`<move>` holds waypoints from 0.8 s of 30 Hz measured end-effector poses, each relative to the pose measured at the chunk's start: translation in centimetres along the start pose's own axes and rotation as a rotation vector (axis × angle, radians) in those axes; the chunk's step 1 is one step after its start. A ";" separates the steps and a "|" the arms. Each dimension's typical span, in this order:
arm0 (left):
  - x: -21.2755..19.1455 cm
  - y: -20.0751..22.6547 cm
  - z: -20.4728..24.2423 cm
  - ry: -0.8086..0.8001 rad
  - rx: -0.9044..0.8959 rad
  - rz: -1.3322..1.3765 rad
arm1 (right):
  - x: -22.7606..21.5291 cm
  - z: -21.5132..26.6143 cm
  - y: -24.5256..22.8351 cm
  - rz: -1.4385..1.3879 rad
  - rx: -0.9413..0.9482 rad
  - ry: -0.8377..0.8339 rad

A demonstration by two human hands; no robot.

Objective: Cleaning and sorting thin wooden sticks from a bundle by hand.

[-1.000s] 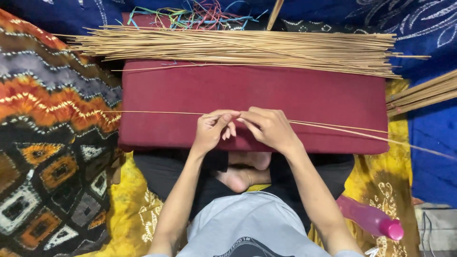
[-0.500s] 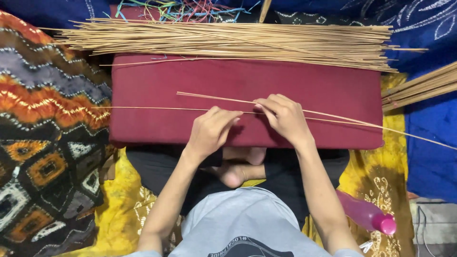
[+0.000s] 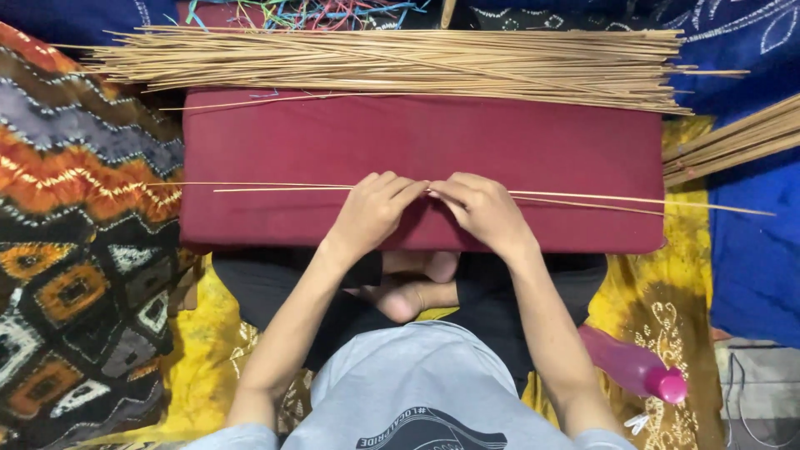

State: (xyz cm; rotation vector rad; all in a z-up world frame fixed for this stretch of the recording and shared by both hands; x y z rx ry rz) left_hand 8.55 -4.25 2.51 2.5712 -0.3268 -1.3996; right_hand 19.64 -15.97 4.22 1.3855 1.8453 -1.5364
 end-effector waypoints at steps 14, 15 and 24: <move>-0.8 -3.9 1.0 -0.127 -0.074 -0.075 | -1.7 4.0 5.2 0.123 0.055 0.088; -1.2 -4.6 1.6 -0.130 -0.123 -0.132 | -2.0 5.0 6.6 0.164 0.092 0.107; 2.2 -2.1 0.8 -0.085 -0.007 -0.115 | -0.8 4.0 3.4 0.266 0.004 0.146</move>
Point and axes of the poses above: each hand's wrist, its own z-axis away from the middle knuckle, its own x-axis out of the palm, y = z × x, the point moved 6 cm from there along -z, towards the middle knuckle, and after that the axes turned 2 degrees about -x, right-handed, at the moved point
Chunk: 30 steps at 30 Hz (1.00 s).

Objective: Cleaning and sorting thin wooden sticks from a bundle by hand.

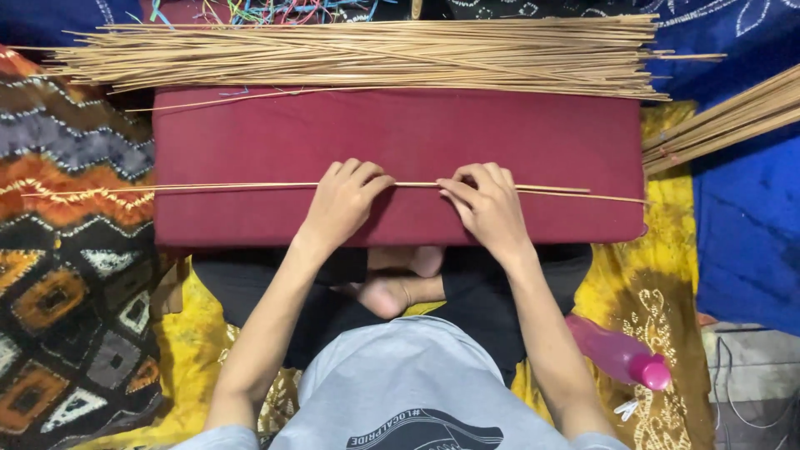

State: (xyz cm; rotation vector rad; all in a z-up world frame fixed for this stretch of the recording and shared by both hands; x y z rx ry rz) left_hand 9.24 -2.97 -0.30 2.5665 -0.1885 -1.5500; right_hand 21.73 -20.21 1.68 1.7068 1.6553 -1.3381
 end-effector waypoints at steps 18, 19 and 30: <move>1.3 1.5 -1.8 -0.003 -0.021 0.022 | -7.6 7.5 11.0 0.020 0.217 0.435; 0.7 2.1 -2.2 -0.010 -0.018 0.025 | -7.9 9.2 12.9 0.020 0.225 0.433; 3.8 5.0 -4.6 -0.008 0.051 0.044 | -7.2 13.1 15.2 -0.310 0.674 0.844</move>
Point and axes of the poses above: each hand's wrist, its own z-axis away from the middle knuckle, its own x-axis out of the palm, y = z × x, the point moved 6 cm from there along -z, towards the middle knuckle, and after that the axes turned 2 degrees about -x, right-handed, at the moved point
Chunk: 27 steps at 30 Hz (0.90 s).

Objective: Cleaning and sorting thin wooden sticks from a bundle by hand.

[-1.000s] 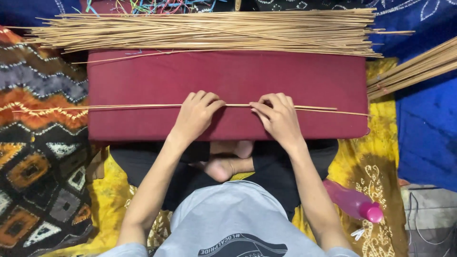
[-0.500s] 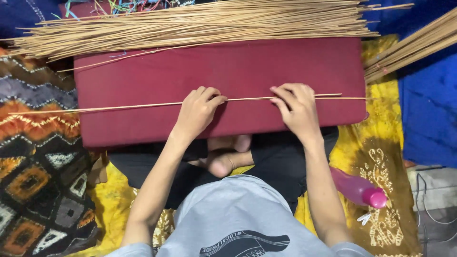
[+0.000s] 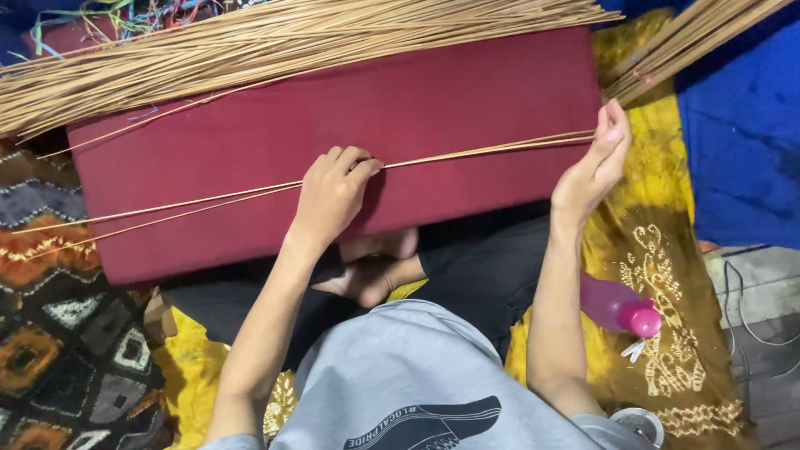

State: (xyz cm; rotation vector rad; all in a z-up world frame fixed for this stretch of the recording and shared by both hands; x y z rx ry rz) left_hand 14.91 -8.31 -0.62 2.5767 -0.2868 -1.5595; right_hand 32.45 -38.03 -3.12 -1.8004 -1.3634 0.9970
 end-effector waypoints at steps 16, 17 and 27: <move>-0.5 -0.4 0.7 -0.015 -0.020 -0.074 | 0.6 -1.2 -1.1 0.026 -0.003 -0.162; -0.5 -0.3 0.8 -0.012 -0.014 -0.075 | 0.7 -1.2 -2.1 0.183 -0.145 -0.150; 0.0 -0.7 1.1 0.009 0.016 -0.067 | 12.1 6.4 -10.3 0.205 -0.635 -0.759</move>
Point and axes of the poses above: each hand's wrist, its own z-axis away from the middle knuckle, its own x-axis out of the palm, y = z × x, the point moved 6 cm from there along -z, towards the middle knuckle, and after that the axes turned 2 degrees about -x, right-handed, at the moved point
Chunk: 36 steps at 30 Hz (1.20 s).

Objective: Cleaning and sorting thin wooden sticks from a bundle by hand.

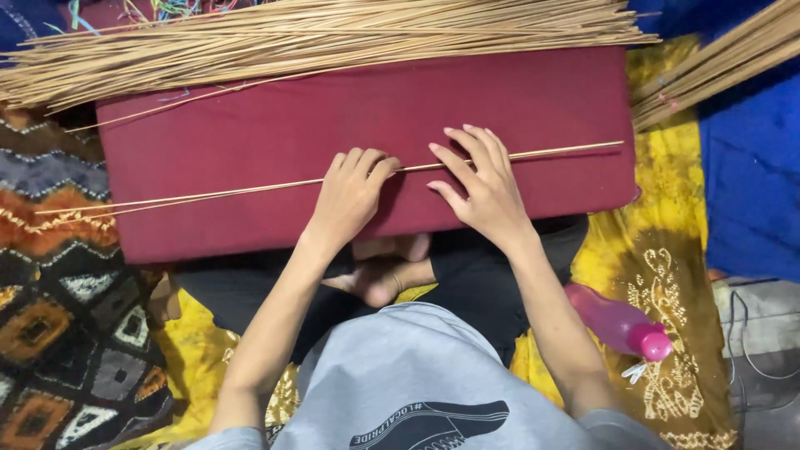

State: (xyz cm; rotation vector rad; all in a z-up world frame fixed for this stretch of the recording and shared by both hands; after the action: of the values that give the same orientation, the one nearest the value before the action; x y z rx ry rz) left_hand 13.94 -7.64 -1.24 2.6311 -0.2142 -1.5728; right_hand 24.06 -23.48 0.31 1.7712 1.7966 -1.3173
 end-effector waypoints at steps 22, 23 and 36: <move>1.5 -8.1 -8.0 0.183 -0.347 -0.069 | 3.4 -10.6 5.3 0.136 0.068 0.064; 1.9 -8.8 -8.3 0.194 -0.375 -0.090 | 3.7 -11.0 5.7 0.133 0.066 0.088; 1.0 -10.8 -9.0 0.401 -0.383 -0.027 | 5.1 -12.5 6.9 0.222 0.051 0.194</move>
State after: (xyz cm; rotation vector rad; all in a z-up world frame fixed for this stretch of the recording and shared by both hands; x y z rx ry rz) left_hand 23.30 2.78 0.73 2.5656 0.1338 -0.9393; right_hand 34.02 -12.05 0.54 2.1201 1.6126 -1.1483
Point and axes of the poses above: each hand's wrist, its own z-axis away from the middle knuckle, its own x-axis out of the palm, y = z × x, the point moved 6 cm from there along -z, towards the middle knuckle, and after that the axes turned 2 degrees about -x, right-handed, at the moved point
